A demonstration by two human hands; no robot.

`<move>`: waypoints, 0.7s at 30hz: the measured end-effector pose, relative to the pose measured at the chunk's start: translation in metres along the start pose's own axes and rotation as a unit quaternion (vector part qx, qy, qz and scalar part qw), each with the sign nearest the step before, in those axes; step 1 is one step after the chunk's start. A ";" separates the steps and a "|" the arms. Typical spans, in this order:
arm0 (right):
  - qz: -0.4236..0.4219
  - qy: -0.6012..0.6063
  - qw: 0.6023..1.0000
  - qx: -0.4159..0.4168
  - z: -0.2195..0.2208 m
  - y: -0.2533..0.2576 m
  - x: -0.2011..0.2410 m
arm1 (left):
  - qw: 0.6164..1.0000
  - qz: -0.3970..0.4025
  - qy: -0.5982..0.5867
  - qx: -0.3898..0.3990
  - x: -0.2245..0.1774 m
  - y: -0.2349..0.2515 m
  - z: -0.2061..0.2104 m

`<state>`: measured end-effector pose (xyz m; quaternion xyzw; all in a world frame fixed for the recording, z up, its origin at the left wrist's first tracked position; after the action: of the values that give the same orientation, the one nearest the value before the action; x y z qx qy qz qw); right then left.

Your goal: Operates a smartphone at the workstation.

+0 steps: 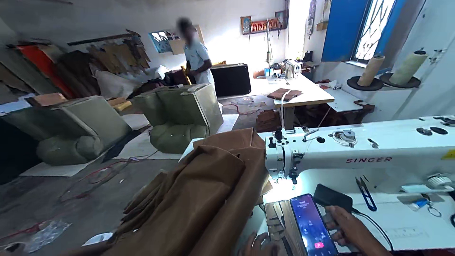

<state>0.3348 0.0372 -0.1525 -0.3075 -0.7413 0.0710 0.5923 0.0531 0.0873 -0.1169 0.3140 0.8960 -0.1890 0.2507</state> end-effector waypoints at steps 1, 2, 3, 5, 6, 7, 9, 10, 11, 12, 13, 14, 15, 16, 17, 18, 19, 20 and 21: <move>-0.001 -0.015 1.000 -0.012 -0.008 0.000 -0.001 | 1.000 -0.006 0.003 0.004 -0.001 0.000 0.002; -0.015 -0.031 0.999 -0.039 -0.017 0.000 0.000 | 1.000 -0.010 0.013 0.010 -0.001 0.002 0.004; -0.040 -0.053 0.995 -0.080 -0.028 -0.001 0.004 | 1.000 -0.013 0.027 0.011 -0.001 0.003 0.005; -0.123 -0.126 0.966 -0.188 -0.050 -0.001 0.014 | 0.998 -0.011 0.056 0.008 -0.001 0.008 0.004; -0.166 -0.174 0.942 -0.233 -0.058 0.000 0.019 | 0.998 -0.010 0.067 0.011 -0.001 0.011 0.005; -0.197 -0.221 0.922 -0.250 -0.062 0.003 0.022 | 0.997 -0.006 0.076 0.019 -0.002 0.013 0.006; -0.225 -0.296 0.903 -0.214 -0.064 0.016 0.021 | 0.995 0.013 0.091 0.029 -0.005 0.019 0.009; -0.233 -0.316 0.900 -0.191 -0.063 0.023 0.019 | 0.994 0.028 0.099 0.025 -0.006 0.022 0.011; -0.236 -0.322 0.901 -0.171 -0.063 0.029 0.017 | 0.993 0.039 0.106 0.020 -0.006 0.025 0.013; -0.230 -0.326 0.905 -0.150 -0.062 0.033 0.015 | 0.992 0.052 0.112 0.012 -0.006 0.028 0.014; -0.217 -0.327 0.911 -0.126 -0.060 0.036 0.013 | 0.991 0.062 0.117 0.007 -0.008 0.031 0.015; -0.203 -0.327 0.917 -0.108 -0.057 0.037 0.013 | 0.990 0.068 0.120 0.008 -0.009 0.033 0.017; -0.192 -0.329 0.919 -0.097 -0.054 0.038 0.013 | 0.990 0.066 0.122 0.017 -0.009 0.035 0.019; -0.186 -0.333 0.920 -0.095 -0.052 0.038 0.014 | 0.990 0.065 0.122 0.025 -0.010 0.037 0.021; -0.183 -0.330 0.921 -0.100 -0.051 0.038 0.014 | 0.990 0.064 0.121 0.032 -0.010 0.038 0.022; -0.183 -0.326 0.921 -0.109 -0.050 0.039 0.015 | 0.990 0.059 0.118 0.041 -0.011 0.039 0.024; -0.185 -0.323 0.920 -0.122 -0.051 0.041 0.017 | 0.991 0.055 0.117 0.046 -0.012 0.041 0.025; -0.191 -0.319 0.918 -0.139 -0.052 0.043 0.018 | 0.990 0.051 0.118 0.049 -0.014 0.042 0.026; -0.196 -0.317 0.915 -0.156 -0.055 0.047 0.019 | 0.990 0.052 0.121 0.047 -0.015 0.043 0.028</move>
<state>0.4004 0.0705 -0.1430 -0.2060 -0.9372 -0.0698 0.2727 0.1009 0.0980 -0.1382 0.3921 0.8923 -0.1780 0.1355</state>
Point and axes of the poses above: each hand's wrist, its own y-axis towards the middle knuckle, its own z-axis out of the palm, x = y × z, the point moved 7 cm from there along y, towards the middle knuckle
